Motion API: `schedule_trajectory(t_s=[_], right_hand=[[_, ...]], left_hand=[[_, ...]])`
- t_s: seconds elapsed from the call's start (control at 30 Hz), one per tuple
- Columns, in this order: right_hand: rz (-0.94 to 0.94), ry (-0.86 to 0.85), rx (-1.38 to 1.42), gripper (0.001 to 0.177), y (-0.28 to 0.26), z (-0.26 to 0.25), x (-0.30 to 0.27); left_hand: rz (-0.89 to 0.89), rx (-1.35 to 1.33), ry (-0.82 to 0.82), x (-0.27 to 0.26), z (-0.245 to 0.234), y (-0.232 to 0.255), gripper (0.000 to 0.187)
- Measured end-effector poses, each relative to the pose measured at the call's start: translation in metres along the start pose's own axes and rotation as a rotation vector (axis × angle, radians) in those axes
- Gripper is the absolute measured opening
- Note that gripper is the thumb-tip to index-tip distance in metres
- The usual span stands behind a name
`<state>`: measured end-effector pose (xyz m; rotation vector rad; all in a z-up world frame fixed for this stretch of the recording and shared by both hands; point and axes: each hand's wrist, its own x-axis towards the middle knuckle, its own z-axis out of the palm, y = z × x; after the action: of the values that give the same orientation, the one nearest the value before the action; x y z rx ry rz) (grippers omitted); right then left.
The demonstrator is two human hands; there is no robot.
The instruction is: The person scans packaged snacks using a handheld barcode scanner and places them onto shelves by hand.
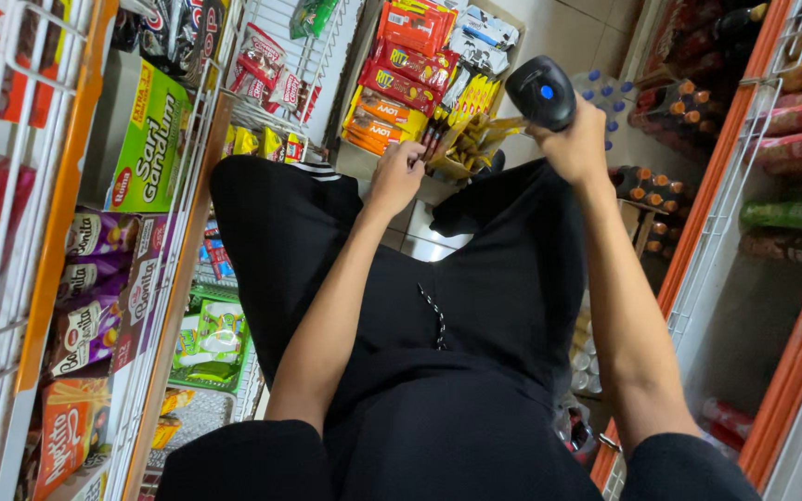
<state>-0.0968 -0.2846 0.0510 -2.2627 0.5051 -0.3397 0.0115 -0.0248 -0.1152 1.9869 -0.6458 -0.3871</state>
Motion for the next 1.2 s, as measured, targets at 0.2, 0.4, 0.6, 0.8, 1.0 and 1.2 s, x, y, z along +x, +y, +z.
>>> schedule_trajectory(t_s=[0.2, 0.4, 0.6, 0.8, 1.0, 1.2], right_hand=[[0.029, -0.040, -0.031, 0.035, 0.039, 0.011, 0.018], [-0.030, -0.162, -0.147, 0.040, 0.058, 0.030, 0.026], [0.028, -0.154, -0.099, 0.039, 0.082, 0.039, 0.026], [0.333, -0.011, -0.101, 0.034, 0.137, 0.062, 0.036], [0.662, -0.270, 0.075, 0.036, 0.186, 0.098, 0.041], [0.588, -0.405, -0.235, 0.058, 0.202, 0.123, 0.052]], left_hand=[[-0.051, 0.027, -0.067, -0.006, 0.015, -0.022, 0.020], [-0.055, 0.019, -0.095, -0.008, 0.022, -0.027, 0.020], [-0.192, -0.002, -0.130, -0.012, 0.045, -0.048, 0.023], [-0.332, 0.014, 0.002, 0.002, 0.100, -0.072, 0.048], [-1.084, -0.454, -0.111, 0.013, 0.148, -0.082, 0.079], [-1.068, -0.682, -0.001, 0.006, 0.195, -0.099, 0.055]])
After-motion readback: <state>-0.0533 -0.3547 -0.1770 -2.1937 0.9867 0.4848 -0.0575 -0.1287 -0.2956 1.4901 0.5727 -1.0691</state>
